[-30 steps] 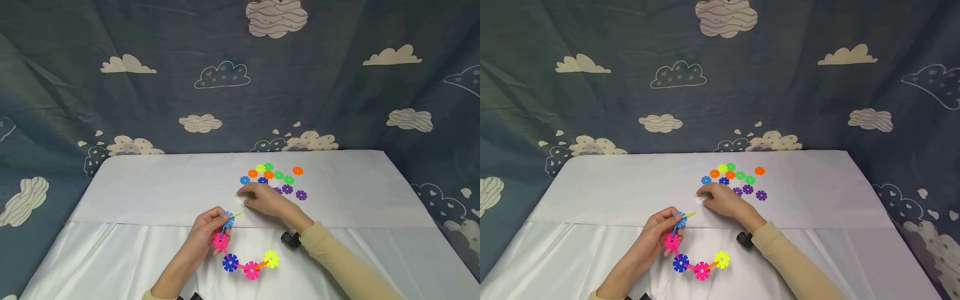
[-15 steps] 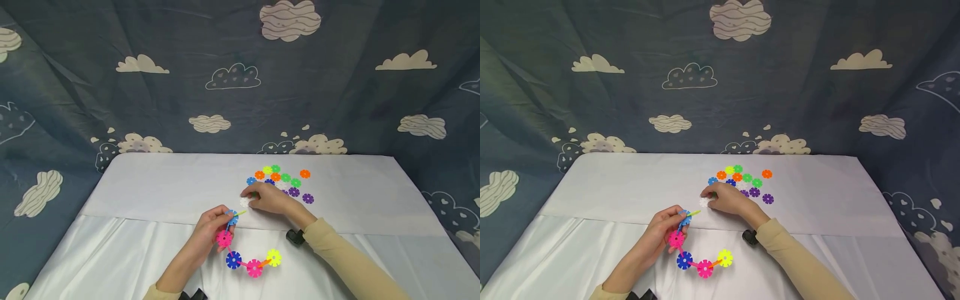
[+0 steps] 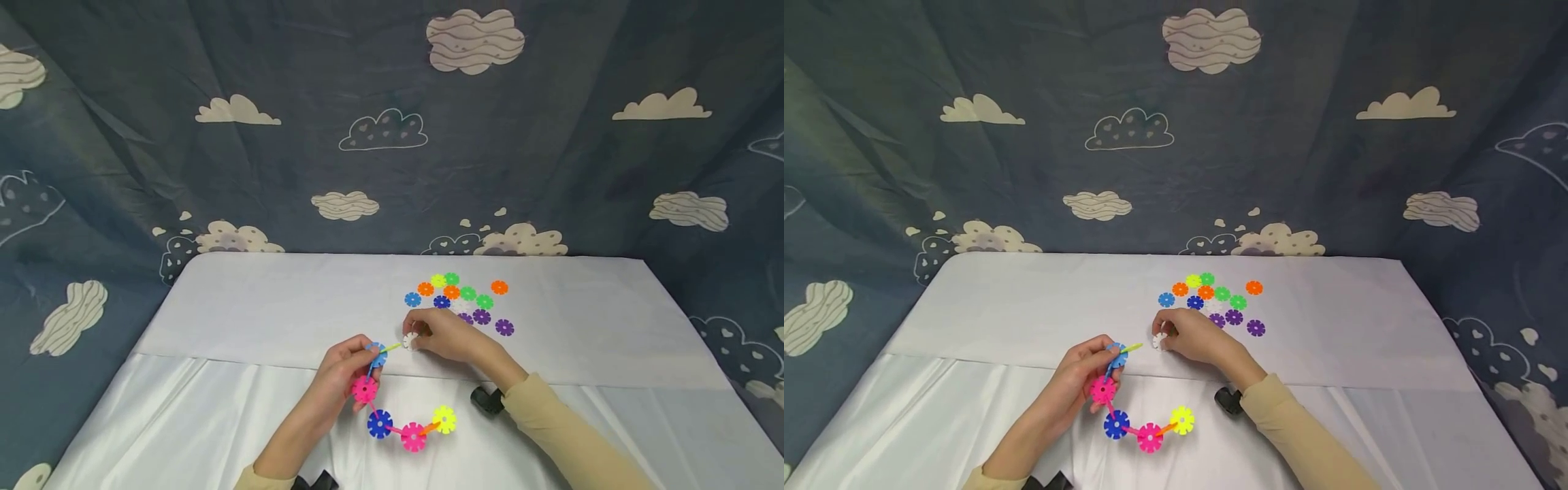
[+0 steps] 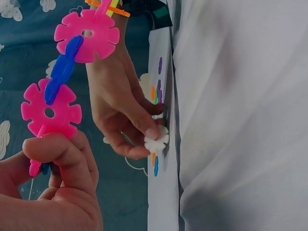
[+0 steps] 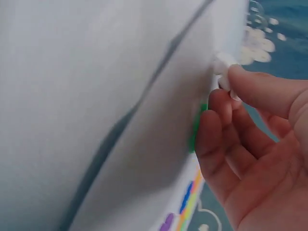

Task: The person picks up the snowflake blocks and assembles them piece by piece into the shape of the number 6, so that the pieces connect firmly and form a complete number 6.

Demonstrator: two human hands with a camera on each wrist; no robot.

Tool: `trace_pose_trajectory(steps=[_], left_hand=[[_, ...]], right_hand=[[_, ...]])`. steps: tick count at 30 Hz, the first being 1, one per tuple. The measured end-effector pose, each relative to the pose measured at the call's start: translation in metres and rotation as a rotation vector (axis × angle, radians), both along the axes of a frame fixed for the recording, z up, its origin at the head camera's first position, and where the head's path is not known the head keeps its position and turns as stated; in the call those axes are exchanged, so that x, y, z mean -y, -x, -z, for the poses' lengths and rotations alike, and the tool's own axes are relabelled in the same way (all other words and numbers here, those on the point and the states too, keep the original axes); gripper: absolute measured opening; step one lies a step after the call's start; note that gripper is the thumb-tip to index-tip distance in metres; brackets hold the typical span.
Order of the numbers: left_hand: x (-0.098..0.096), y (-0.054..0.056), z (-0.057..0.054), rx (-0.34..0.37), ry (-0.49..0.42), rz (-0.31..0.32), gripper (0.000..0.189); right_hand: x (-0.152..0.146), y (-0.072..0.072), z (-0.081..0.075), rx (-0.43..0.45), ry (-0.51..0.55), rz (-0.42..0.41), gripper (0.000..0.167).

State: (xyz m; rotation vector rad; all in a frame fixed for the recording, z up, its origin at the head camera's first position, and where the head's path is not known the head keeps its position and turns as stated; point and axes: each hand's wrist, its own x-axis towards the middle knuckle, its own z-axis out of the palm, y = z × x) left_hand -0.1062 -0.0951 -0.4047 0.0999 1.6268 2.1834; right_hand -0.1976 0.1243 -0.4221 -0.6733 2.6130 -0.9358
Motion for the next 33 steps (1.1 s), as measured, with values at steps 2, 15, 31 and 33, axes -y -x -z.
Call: trace_pose_trajectory(steps=[2, 15, 31, 33], left_hand=[[0.0, 0.0, -0.001, 0.0, 0.002, -0.005, 0.016], [0.001, -0.001, -0.002, -0.003, 0.011, 0.002, 0.021], [-0.001, 0.001, -0.002, -0.004, 0.038, 0.014, 0.024], [0.0, 0.0, -0.003, -0.005, 0.05, 0.015, 0.023]], right_hand=[[-0.003, -0.007, -0.004, -0.005, 0.029, 0.017, 0.02], [-0.018, -0.081, -0.049, -0.01, 0.265, 0.305, 0.016], [-0.037, -0.116, -0.051, 0.049, 0.391, 0.415, 0.018], [-0.036, -0.114, -0.048, 0.052, 0.408, 0.396, 0.018]])
